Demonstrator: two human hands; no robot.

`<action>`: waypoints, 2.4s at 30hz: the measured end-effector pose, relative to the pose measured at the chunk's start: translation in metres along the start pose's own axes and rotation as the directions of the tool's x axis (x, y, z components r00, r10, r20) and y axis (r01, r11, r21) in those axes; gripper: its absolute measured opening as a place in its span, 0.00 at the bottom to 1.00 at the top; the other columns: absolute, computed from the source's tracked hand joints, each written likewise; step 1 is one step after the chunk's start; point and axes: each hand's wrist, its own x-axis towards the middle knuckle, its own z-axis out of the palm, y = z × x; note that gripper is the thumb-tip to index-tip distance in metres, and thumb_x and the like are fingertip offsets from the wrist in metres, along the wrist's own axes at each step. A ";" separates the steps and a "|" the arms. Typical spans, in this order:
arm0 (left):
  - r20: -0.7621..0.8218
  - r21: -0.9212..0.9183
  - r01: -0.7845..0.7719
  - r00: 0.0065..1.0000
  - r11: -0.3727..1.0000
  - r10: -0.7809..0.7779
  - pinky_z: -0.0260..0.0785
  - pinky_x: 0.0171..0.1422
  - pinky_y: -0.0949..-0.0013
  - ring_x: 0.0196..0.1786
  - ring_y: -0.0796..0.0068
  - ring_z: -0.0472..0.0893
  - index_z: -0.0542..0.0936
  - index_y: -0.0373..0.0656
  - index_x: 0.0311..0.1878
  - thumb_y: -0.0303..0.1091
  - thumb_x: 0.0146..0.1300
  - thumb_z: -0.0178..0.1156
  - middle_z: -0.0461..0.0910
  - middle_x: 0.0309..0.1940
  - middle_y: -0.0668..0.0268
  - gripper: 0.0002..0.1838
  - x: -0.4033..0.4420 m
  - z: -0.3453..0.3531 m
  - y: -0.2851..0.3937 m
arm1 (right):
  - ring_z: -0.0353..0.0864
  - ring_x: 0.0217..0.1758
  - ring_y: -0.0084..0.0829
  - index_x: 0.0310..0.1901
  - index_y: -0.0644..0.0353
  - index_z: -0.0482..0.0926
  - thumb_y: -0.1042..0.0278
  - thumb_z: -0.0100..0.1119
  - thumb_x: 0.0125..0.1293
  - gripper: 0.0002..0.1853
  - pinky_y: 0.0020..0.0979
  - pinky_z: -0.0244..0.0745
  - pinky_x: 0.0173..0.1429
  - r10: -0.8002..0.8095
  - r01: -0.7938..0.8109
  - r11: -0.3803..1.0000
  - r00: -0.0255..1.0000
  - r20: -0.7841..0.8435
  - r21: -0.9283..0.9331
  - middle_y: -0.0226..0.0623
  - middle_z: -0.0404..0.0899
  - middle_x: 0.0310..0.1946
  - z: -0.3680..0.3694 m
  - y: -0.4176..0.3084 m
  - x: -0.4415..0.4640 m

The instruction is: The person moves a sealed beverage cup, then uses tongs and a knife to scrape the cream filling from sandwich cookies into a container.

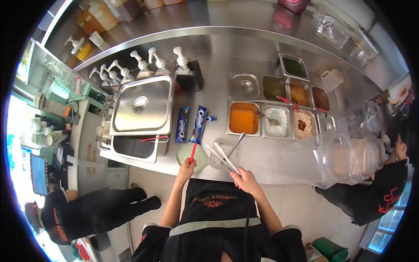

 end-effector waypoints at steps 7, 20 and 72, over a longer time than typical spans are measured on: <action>-0.242 0.229 -0.086 0.960 0.970 0.143 0.67 0.47 0.61 0.41 0.52 0.75 0.71 0.36 0.45 0.34 0.55 0.53 0.75 0.36 0.50 0.15 -0.001 -0.016 -0.034 | 0.66 0.10 0.21 0.40 0.63 0.60 0.54 0.35 0.68 0.17 0.21 0.60 0.15 0.014 -0.269 0.903 0.798 0.603 0.334 0.34 0.70 0.14 0.087 0.007 0.045; -0.193 0.615 -0.231 0.883 0.754 0.428 0.68 0.48 0.57 0.45 0.49 0.73 0.63 0.41 0.55 0.39 0.45 0.62 0.70 0.46 0.51 0.33 0.092 0.004 0.081 | 0.73 0.14 0.30 0.33 0.64 0.68 0.51 0.42 0.64 0.20 0.33 0.68 0.22 -0.003 0.057 0.894 0.993 0.120 -0.444 0.35 0.73 0.13 0.130 0.066 0.093; 0.163 -0.932 0.153 0.987 0.329 0.004 0.73 0.32 0.64 0.33 0.72 0.76 0.70 0.48 0.45 0.61 0.59 0.45 0.73 0.33 0.67 0.26 0.019 -0.032 0.092 | 0.73 0.24 0.19 0.26 0.66 0.76 0.67 0.53 0.60 0.10 0.23 0.67 0.31 -0.247 0.205 0.952 0.953 0.176 0.226 0.32 0.77 0.20 0.106 -0.055 0.037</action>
